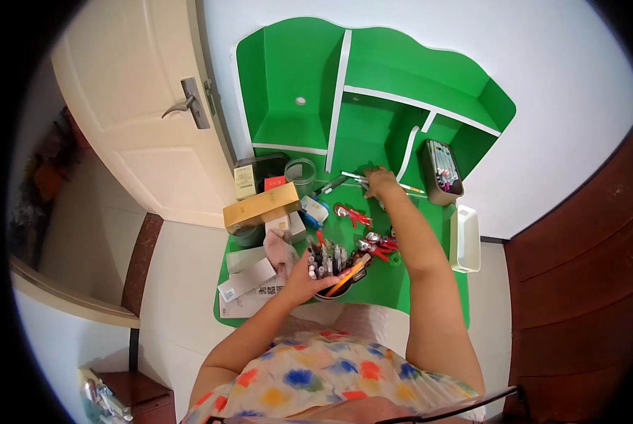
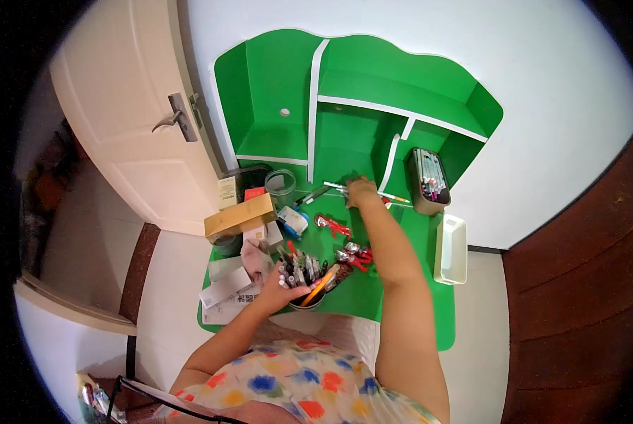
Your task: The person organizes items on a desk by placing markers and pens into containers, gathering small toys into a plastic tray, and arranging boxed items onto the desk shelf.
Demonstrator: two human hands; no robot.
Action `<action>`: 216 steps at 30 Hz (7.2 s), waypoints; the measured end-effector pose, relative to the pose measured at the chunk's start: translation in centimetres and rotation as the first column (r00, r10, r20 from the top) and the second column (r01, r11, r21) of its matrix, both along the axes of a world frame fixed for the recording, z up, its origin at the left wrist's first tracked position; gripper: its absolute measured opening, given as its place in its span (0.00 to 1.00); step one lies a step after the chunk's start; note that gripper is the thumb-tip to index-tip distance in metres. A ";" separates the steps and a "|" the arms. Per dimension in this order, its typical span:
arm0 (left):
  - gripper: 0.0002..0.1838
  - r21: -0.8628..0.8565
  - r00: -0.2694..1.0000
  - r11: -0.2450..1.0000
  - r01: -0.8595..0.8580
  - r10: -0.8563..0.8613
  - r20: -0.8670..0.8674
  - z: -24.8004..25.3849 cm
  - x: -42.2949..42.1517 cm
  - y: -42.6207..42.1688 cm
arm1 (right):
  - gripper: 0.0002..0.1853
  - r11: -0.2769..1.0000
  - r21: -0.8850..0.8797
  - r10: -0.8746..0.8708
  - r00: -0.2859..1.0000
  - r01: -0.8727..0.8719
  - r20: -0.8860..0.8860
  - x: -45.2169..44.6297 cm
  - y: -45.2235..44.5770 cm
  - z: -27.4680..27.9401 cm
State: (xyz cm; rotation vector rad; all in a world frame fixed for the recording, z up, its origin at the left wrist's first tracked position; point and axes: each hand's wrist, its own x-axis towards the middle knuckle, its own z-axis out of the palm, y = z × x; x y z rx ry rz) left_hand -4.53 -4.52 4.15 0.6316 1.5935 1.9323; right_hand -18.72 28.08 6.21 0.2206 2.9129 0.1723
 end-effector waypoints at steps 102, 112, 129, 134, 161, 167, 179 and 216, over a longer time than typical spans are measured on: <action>0.48 -0.044 0.995 0.997 -0.062 0.058 -0.078 -1.2 -0.1 -0.1 | 0.10 0.976 0.019 -0.199 0.926 0.217 -0.322 4.4 11.3 -4.2; 0.46 0.017 0.999 0.999 -0.034 0.034 -0.043 -1.5 -0.3 0.0 | 0.07 0.996 0.039 -0.061 0.952 0.076 -0.301 2.9 11.3 -3.4; 0.43 -0.049 0.991 0.996 -0.073 0.066 -0.118 -1.3 -0.1 0.0 | 0.07 0.998 0.057 0.048 0.985 -0.039 -0.164 2.2 11.5 -3.1; 0.43 -0.008 0.993 0.998 -0.064 0.063 -0.099 -2.5 -0.3 0.1 | 0.07 0.999 -0.021 0.032 0.979 -0.037 -0.200 3.3 11.3 -2.4; 0.46 0.001 0.992 0.998 -0.066 0.066 -0.112 -2.4 -0.4 0.2 | 0.37 0.812 -0.012 0.569 0.795 -0.584 -0.211 -0.5 -3.5 -1.2; 0.46 -0.052 0.986 0.996 -0.073 0.064 -0.157 -2.1 -0.4 0.0 | 0.32 0.856 -0.039 0.513 0.856 -0.516 -0.053 -1.4 -5.3 -1.0; 0.45 -0.037 0.989 0.998 -0.057 0.052 -0.139 -1.8 -0.3 0.0 | 0.10 0.843 0.101 0.535 0.809 -0.528 -0.244 -1.7 -3.1 -1.8; 0.39 0.071 0.949 0.993 -0.092 0.109 -0.295 -3.9 -1.1 0.3 | 0.14 0.428 -0.788 -0.264 0.773 -0.442 -0.577 26.8 -17.5 5.6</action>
